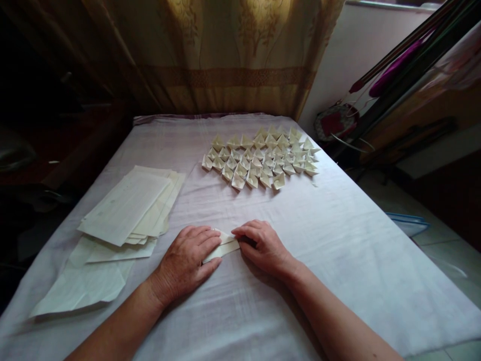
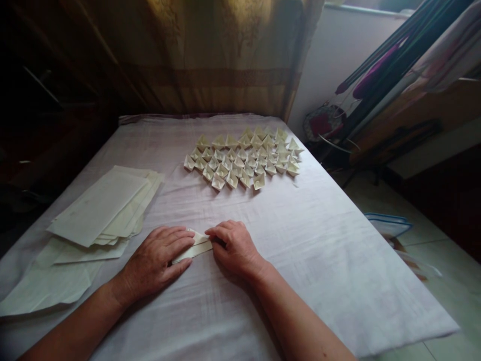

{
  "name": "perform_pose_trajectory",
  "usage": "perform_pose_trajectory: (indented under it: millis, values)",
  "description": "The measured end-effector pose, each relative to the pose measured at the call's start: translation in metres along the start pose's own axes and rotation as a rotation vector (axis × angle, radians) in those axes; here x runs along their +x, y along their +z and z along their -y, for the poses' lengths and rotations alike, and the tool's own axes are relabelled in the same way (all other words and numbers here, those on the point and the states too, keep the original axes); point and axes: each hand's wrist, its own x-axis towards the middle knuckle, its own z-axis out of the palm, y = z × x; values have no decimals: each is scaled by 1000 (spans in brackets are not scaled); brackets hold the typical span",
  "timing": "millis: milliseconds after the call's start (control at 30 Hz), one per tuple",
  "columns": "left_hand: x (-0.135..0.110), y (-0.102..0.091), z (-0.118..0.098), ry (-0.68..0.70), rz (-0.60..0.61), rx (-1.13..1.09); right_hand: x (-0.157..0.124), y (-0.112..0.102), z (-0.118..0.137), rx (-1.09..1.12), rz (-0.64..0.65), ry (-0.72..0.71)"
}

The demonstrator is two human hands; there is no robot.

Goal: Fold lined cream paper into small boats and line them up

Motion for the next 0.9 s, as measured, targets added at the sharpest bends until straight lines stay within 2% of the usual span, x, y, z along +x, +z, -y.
perform_pose_trajectory:
  millis: [267, 600, 900]
  values:
    - [2, -3, 0, -10, 4, -32, 0, -4, 7, -33, 66, 32]
    - [2, -3, -1, -17, 7, -43, 0, -2, 10, -37, 62, 50]
    - [8, 3, -17, -100, -46, 45, 0, 2, 14, -52, 31, 101]
